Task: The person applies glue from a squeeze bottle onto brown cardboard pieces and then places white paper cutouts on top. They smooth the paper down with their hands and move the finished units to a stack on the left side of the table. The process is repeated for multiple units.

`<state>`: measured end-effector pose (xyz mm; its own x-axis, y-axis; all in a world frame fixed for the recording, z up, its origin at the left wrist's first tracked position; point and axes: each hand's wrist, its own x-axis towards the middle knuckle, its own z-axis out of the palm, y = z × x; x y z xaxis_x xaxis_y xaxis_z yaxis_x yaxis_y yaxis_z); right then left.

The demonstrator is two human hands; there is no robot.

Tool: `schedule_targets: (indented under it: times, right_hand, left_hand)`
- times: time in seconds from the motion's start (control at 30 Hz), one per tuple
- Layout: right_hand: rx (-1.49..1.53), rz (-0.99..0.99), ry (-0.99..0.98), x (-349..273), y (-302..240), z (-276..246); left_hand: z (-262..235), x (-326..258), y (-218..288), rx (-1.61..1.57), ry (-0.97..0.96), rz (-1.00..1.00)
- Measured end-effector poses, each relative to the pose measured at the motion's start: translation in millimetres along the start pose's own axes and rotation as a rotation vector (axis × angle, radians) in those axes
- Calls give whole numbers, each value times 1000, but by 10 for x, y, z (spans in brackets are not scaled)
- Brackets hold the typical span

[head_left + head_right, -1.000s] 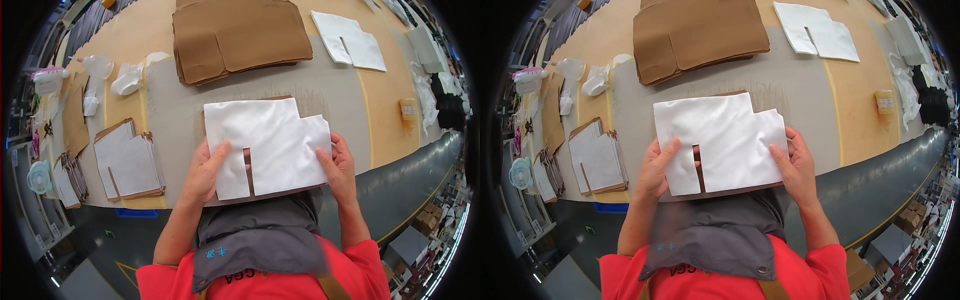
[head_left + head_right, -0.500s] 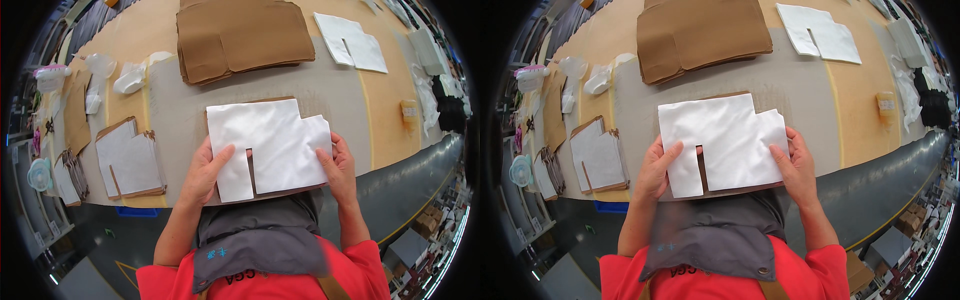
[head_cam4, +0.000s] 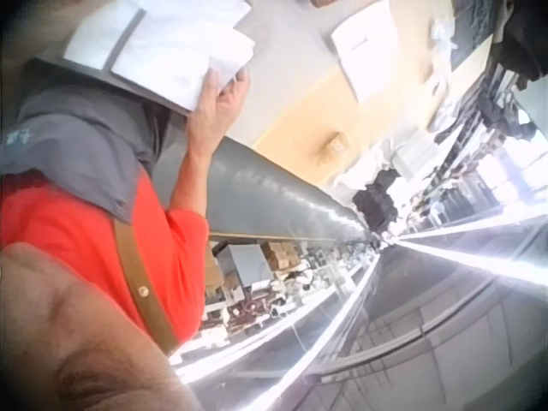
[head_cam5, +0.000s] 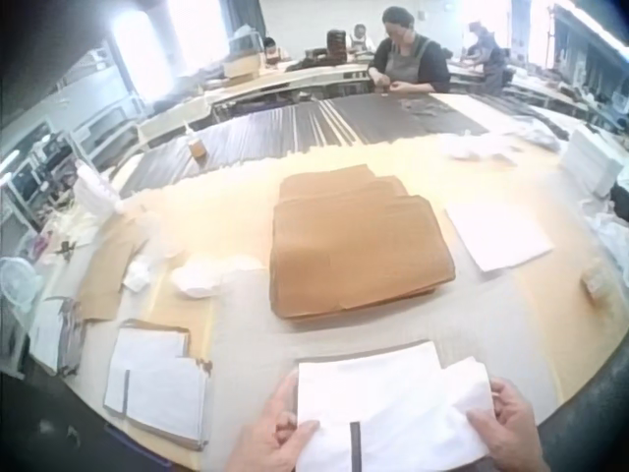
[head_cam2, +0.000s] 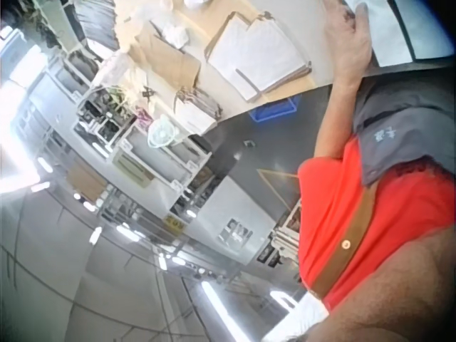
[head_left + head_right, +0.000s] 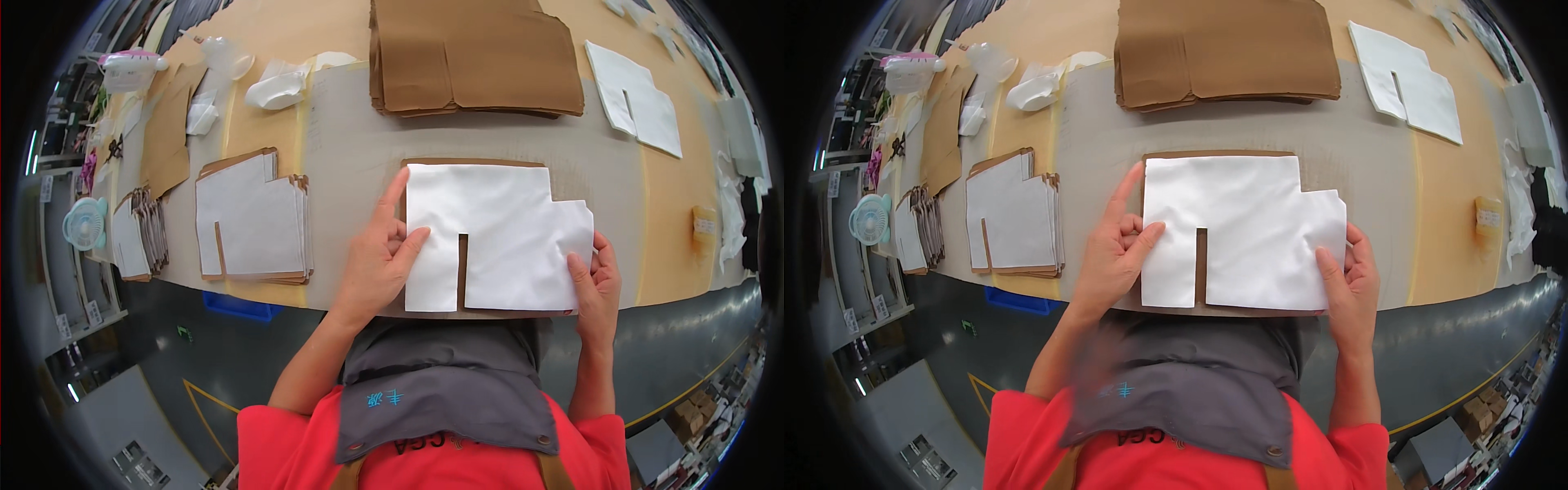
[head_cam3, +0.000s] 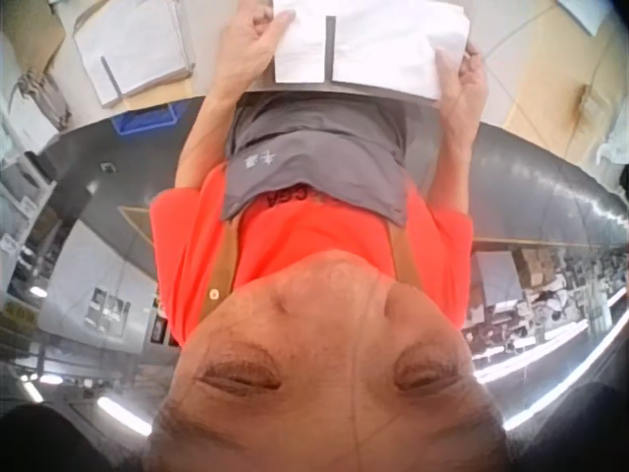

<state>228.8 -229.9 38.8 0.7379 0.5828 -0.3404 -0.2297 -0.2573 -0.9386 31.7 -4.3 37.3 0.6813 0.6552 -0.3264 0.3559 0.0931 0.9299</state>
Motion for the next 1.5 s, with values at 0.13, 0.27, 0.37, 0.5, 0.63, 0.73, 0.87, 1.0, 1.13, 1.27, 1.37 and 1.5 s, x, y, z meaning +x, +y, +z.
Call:
schedule_targets:
  times: [0.13, 0.27, 0.37, 0.5, 0.63, 0.73, 0.87, 1.0, 1.13, 1.27, 1.37, 1.5]
  right_hand:
    - [-25, 1, 11, -3, -22, 23]
    - [-33, -24, 28, -1, -11, 44]
    - [-37, 6, 23, -9, -60, 51]
    - [-47, -22, 46, -7, -32, 60]
    - [-56, 2, 34, -6, -47, 53]
    - [-49, 19, 37, -13, -56, 51]
    - [-40, 21, 44, -16, -34, 54]
    - [-55, 53, 19, -16, -42, 32]
    - [-50, 13, 39, -15, -16, 62]
    - [-32, -8, 65, -14, -1, 94]
    - [-51, 24, 28, -5, 2, 44]
    - [-69, 30, 19, -12, 13, 23]
  left_hand:
    - [-37, 4, -36, 208, 8, 51]
    - [-17, -5, -27, 237, 46, 76]
    - [-16, -2, -30, 267, 55, 89]
    - [-3, 9, -52, 332, 58, 119]
    - [8, 6, -47, 384, 75, 120]
    - [19, 7, -41, 419, 91, 151]
    - [39, 12, -56, 477, 118, 198]
    - [51, 21, -73, 517, 139, 236]
    - [61, 17, -98, 555, 160, 275]
    - [91, 12, -137, 633, 188, 343]
    - [99, -7, -165, 755, 218, 376]
    - [84, -14, -198, 882, 206, 426]
